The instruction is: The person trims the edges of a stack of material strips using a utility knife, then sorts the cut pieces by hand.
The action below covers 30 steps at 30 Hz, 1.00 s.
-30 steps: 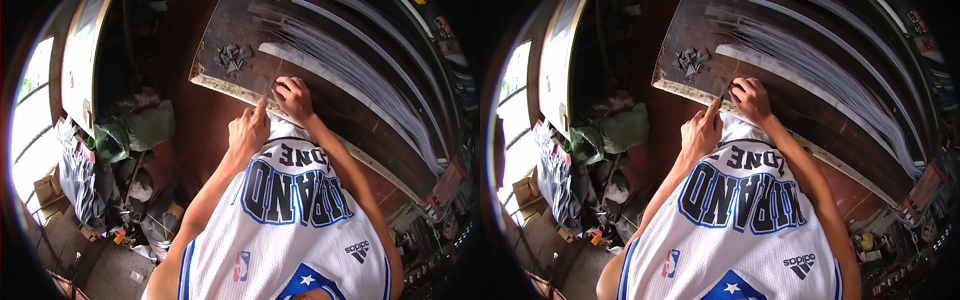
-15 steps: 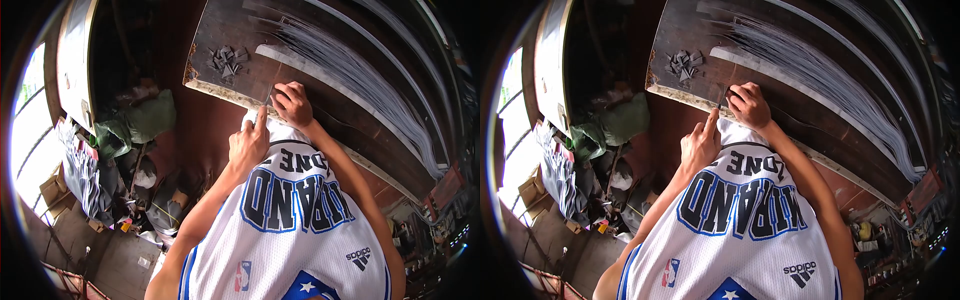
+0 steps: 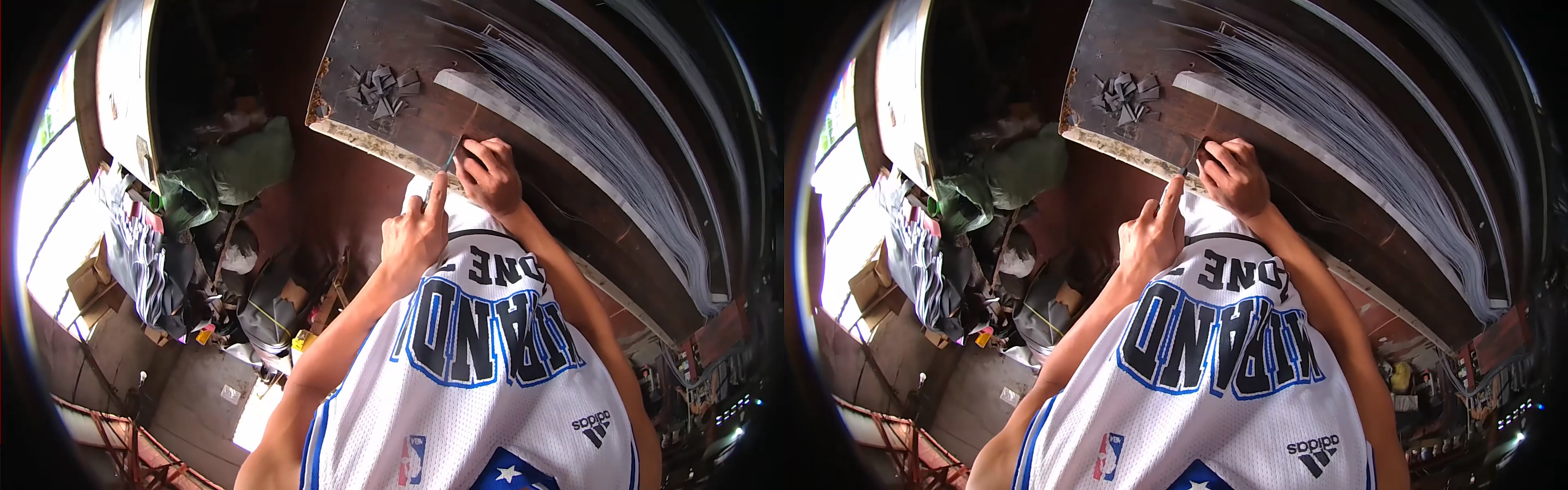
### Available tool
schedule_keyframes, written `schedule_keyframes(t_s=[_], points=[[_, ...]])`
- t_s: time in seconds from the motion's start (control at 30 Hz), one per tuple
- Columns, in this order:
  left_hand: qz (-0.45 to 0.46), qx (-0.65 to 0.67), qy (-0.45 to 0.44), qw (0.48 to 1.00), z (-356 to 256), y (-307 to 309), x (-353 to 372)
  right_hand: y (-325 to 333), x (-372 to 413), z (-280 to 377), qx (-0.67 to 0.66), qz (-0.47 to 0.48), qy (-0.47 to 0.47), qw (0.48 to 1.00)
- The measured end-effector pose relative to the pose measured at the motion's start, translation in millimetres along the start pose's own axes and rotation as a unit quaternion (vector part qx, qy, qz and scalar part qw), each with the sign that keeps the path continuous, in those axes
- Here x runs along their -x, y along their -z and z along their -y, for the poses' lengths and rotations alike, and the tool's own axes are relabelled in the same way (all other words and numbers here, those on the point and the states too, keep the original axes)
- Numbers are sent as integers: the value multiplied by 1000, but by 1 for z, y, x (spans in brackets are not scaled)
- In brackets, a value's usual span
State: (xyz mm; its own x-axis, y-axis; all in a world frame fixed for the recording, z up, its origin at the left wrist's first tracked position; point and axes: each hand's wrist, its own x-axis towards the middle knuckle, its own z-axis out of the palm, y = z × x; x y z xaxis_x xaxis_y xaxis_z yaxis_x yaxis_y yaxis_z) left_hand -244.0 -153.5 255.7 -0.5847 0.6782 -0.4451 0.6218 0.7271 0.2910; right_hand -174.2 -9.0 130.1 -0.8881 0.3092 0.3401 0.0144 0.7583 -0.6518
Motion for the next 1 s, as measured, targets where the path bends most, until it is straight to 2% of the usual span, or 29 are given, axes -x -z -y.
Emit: schedule_keyframes(t_s=[0.33, 0.83, 1.0], points=[[-70, 55, -19, 996, 18, -19, 11, -1, 0, 0, -1, -20, 4, 1000], [-13, 16, -5, 1000, 13, -5, 13, -3, 3, -1, 10, -29, 9, 999], [-35, 22, -16, 999, 15, -14, 9, -4, 1, 1, -3, -27, 17, 999]])
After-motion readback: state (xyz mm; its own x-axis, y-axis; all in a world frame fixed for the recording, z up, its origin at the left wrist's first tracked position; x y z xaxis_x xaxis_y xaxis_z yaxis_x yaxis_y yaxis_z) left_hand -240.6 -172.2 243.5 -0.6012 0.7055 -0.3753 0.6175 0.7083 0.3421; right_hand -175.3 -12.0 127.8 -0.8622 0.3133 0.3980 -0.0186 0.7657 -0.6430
